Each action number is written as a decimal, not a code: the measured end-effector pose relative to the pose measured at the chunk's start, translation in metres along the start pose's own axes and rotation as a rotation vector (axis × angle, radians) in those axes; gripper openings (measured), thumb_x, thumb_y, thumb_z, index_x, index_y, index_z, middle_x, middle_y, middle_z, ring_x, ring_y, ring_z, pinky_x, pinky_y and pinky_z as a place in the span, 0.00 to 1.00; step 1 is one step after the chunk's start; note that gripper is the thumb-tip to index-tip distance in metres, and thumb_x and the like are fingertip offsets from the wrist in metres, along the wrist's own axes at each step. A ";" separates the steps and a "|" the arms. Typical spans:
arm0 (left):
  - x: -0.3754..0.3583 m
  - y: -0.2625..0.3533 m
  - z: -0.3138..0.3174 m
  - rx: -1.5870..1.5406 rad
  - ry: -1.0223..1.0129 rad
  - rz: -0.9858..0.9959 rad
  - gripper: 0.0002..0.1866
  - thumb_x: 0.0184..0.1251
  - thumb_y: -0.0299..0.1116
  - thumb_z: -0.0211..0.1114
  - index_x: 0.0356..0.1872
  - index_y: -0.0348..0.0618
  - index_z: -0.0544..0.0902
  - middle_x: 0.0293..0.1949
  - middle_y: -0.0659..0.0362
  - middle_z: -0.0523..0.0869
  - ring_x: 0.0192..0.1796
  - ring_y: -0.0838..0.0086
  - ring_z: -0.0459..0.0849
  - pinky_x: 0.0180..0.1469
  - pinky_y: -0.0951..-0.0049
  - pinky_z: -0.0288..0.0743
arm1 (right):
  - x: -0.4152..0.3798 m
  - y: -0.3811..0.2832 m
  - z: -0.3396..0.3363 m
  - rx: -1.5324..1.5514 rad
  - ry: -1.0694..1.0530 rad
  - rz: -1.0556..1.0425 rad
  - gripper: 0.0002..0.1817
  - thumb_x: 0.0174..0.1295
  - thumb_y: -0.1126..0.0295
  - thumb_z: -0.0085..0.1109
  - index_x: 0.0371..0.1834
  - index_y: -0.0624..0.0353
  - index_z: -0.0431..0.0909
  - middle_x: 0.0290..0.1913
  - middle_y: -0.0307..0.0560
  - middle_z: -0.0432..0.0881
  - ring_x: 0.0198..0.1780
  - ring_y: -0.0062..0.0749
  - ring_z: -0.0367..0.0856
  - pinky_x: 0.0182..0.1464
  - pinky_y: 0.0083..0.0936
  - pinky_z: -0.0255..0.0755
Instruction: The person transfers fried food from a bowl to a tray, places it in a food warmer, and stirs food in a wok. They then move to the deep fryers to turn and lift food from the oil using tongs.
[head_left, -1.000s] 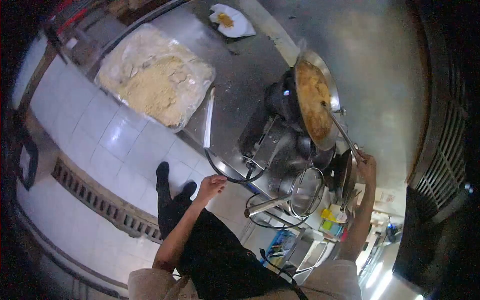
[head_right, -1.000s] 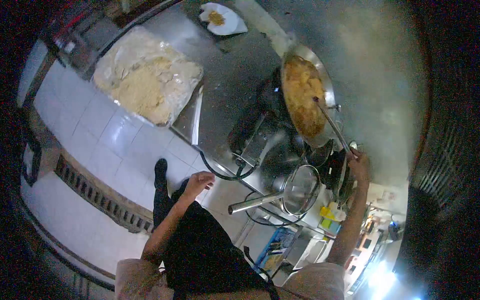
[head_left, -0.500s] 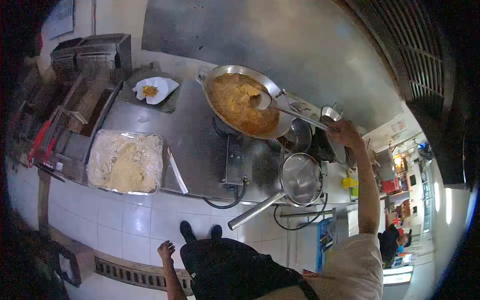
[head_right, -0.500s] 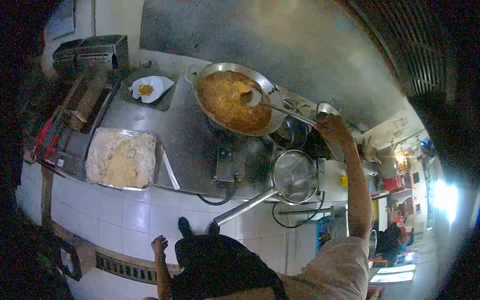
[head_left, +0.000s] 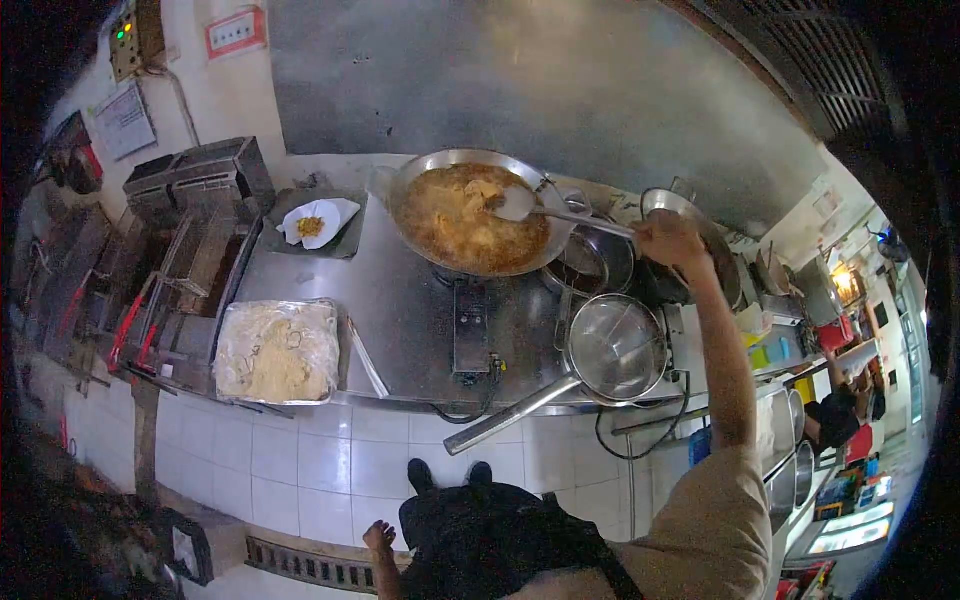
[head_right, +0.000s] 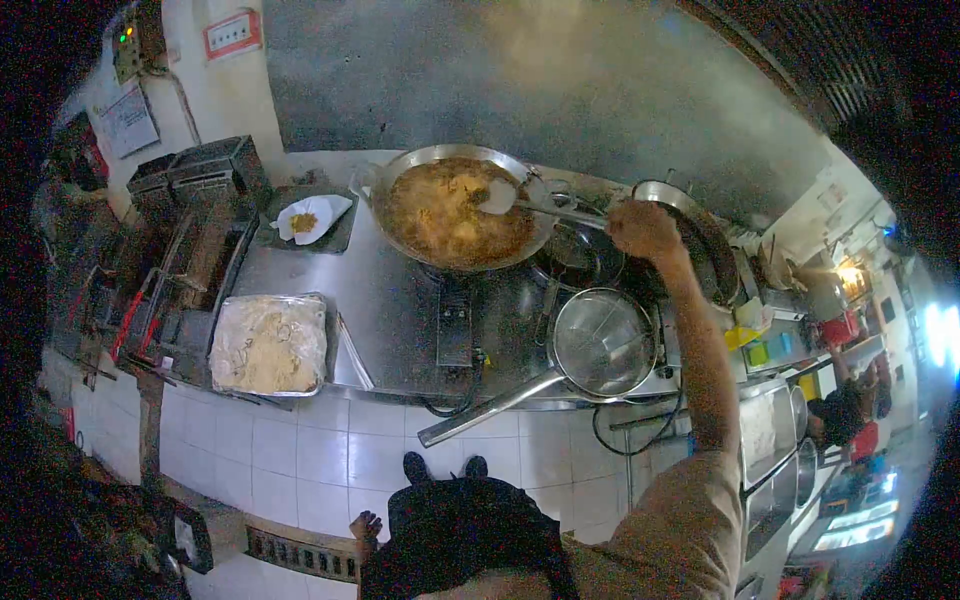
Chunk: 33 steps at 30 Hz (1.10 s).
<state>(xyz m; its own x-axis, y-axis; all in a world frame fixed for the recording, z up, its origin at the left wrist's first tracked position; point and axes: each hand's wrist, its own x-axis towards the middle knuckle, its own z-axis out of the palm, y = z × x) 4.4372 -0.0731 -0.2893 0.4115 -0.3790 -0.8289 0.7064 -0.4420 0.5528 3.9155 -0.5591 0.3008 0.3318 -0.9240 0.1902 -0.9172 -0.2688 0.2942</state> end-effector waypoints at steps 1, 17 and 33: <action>-0.009 0.002 0.005 -0.021 -0.004 -0.026 0.17 0.58 0.36 0.59 0.43 0.32 0.77 0.32 0.49 0.82 0.26 0.61 0.82 0.22 0.69 0.76 | 0.015 0.042 0.012 -0.032 -0.026 -0.070 0.11 0.49 0.61 0.57 0.32 0.53 0.82 0.36 0.55 0.81 0.38 0.45 0.82 0.41 0.38 0.77; -0.036 -0.020 -0.053 -0.217 -0.044 0.037 0.19 0.64 0.38 0.52 0.48 0.33 0.75 0.34 0.50 0.81 0.27 0.61 0.82 0.25 0.66 0.78 | 0.089 0.063 0.003 0.273 -0.686 0.029 0.15 0.56 0.54 0.57 0.29 0.56 0.80 0.17 0.37 0.74 0.18 0.20 0.69 0.20 0.22 0.67; -0.049 -0.027 -0.069 -0.241 0.153 -0.062 0.16 0.61 0.37 0.55 0.40 0.32 0.78 0.29 0.51 0.82 0.22 0.65 0.81 0.21 0.69 0.76 | 0.031 -0.117 0.144 1.170 -0.268 0.546 0.14 0.61 0.64 0.55 0.44 0.62 0.79 0.17 0.39 0.73 0.14 0.18 0.68 0.13 0.18 0.58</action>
<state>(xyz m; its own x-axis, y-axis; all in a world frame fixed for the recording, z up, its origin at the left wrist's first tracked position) 4.4378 0.0134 -0.2691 0.4327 -0.2222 -0.8737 0.8418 -0.2472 0.4798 4.0015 -0.5949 0.1375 -0.0695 -0.9764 -0.2043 -0.6108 0.2036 -0.7652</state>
